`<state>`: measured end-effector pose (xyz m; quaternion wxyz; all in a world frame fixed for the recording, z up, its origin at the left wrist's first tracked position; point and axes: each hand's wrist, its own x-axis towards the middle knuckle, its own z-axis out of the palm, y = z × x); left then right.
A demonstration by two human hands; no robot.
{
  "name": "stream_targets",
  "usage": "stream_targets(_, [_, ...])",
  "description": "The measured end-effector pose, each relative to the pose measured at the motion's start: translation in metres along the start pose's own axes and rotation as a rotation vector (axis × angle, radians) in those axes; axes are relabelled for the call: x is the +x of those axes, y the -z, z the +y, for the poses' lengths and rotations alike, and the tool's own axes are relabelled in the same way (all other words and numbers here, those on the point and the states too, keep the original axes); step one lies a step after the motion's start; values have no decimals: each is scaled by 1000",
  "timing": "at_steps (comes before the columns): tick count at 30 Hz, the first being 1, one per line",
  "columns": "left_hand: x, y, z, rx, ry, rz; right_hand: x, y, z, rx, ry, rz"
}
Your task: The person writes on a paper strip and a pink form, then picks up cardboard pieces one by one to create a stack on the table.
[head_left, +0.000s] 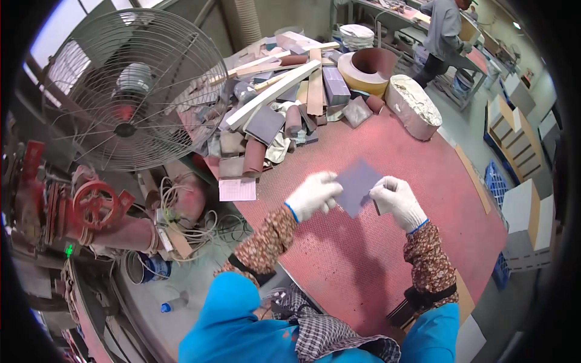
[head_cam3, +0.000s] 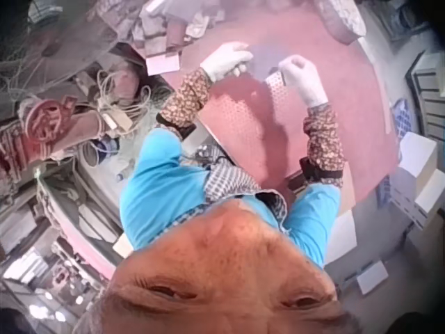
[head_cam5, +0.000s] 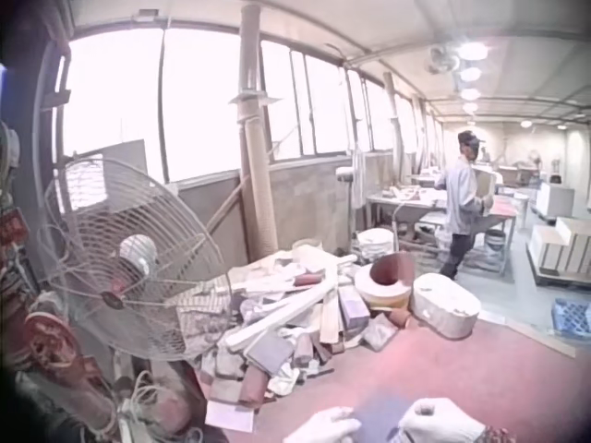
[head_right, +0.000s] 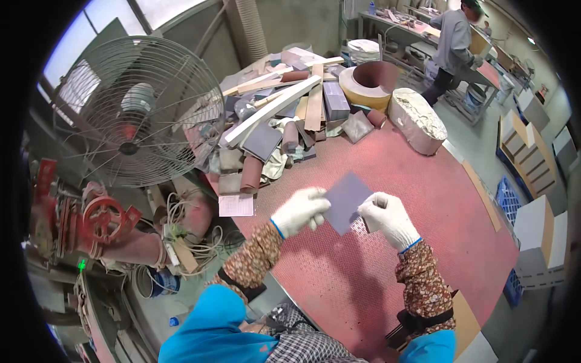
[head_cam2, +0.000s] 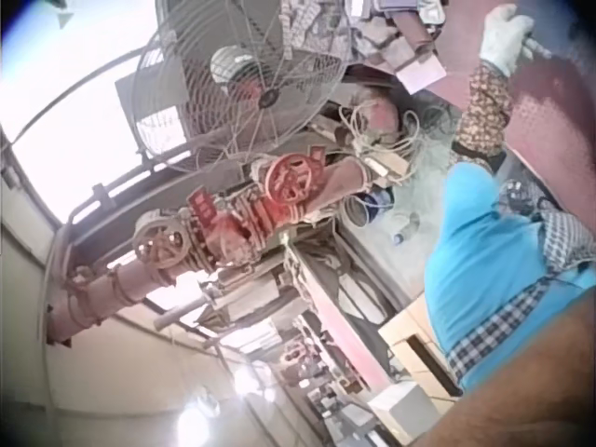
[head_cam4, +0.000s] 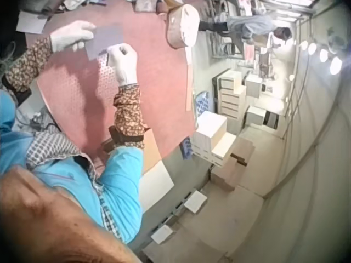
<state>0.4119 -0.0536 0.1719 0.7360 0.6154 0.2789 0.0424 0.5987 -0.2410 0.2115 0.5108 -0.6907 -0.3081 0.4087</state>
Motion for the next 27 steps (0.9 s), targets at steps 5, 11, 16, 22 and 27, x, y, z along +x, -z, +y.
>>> stream_targets(5, [102, 118, 57, -82, -205, 338, -26, -1, -20, 162, -5, 360])
stream_targets(11, [221, 176, 58, 866, -327, 755, -211, -16, 37, 383, -243, 441])
stream_targets(16, [189, 239, 5, 1018, -819, 927, -369, -94, 87, 794, -422, 1037])
stream_targets(22, [0, 83, -17, 842, 114, -103, -566, -330, 247, 1093, -591, 1519])
stream_targets(27, [-87, 119, -111, 626, 816, -630, -557, -437, 291, 215, -632, 818])
